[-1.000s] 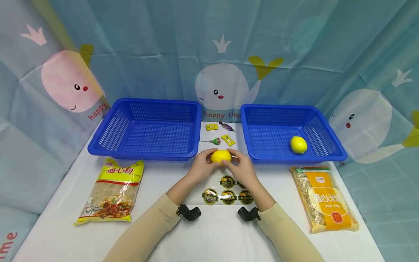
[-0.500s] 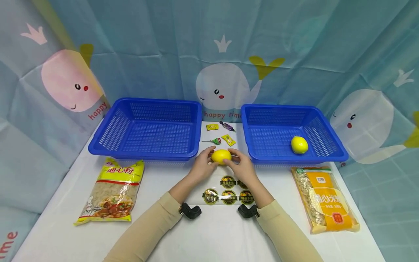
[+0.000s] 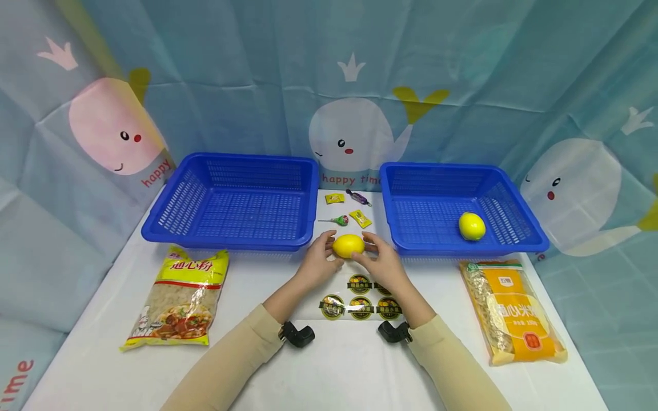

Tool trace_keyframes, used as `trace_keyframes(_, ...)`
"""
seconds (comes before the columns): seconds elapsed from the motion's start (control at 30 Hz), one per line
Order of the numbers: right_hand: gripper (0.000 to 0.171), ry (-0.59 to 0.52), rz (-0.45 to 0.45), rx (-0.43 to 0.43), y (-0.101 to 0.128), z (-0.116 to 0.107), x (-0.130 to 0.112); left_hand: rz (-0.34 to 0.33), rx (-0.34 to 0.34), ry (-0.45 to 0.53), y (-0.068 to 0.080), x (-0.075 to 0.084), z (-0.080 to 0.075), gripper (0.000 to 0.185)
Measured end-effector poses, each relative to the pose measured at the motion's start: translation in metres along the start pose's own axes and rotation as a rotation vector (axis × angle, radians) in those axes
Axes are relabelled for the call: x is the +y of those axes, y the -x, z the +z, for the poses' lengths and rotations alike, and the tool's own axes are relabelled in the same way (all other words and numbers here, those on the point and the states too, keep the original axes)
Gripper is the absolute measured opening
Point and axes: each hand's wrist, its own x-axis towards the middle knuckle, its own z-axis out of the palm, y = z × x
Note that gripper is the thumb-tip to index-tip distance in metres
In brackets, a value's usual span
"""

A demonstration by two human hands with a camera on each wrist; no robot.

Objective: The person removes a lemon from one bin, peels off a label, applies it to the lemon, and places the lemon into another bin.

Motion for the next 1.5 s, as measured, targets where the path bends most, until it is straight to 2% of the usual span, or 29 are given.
trace_keyframes(0.17,0.076,0.027,-0.004,0.000,0.008,0.000,-0.005,-0.011,0.015,0.025,0.015,-0.002,-0.007,0.076)
trace_keyframes(0.33,0.068,0.159,-0.002,0.001,0.024,-0.001,-0.010,-0.020,0.004,-0.018,0.036,-0.003,-0.016,0.074)
trace_keyframes(0.43,0.063,0.322,-0.008,-0.024,0.033,-0.004,-0.011,0.013,-0.008,-0.050,0.044,-0.003,-0.018,0.069)
trace_keyframes(0.53,0.056,0.474,-0.029,-0.064,0.037,-0.007,-0.009,0.084,-0.038,-0.136,0.050,-0.004,-0.019,0.057)
trace_keyframes(0.6,0.049,0.540,-0.043,-0.091,0.037,-0.008,-0.007,0.138,-0.072,-0.220,0.053,-0.005,-0.019,0.047)
trace_keyframes(0.67,0.043,0.558,-0.056,-0.107,0.036,-0.007,-0.005,0.183,-0.112,-0.316,0.057,-0.005,-0.020,0.040)
trace_keyframes(0.8,0.037,0.495,-0.075,-0.142,0.034,-0.009,-0.004,0.215,-0.179,-0.453,0.065,-0.002,-0.022,0.037)
trace_keyframes(0.93,0.034,0.317,-0.071,-0.231,0.032,-0.015,-0.007,0.212,-0.205,-0.516,0.072,0.001,-0.024,0.040)
trace_keyframes(1.1,0.034,0.096,-0.073,-0.372,0.027,-0.026,-0.009,0.263,-0.195,-0.573,0.077,0.004,-0.027,0.045)
trace_keyframes(1.23,0.032,-0.029,-0.056,-0.440,0.021,-0.030,-0.005,0.287,-0.184,-0.602,0.080,0.008,-0.027,0.042)
trace_keyframes(1.33,0.032,-0.091,-0.021,-0.470,0.019,-0.031,-0.002,0.279,-0.166,-0.601,0.081,0.009,-0.028,0.034)
trace_keyframes(1.5,0.033,-0.116,0.004,-0.489,0.018,-0.031,0.000,0.296,-0.140,-0.588,0.083,0.008,-0.030,0.022)
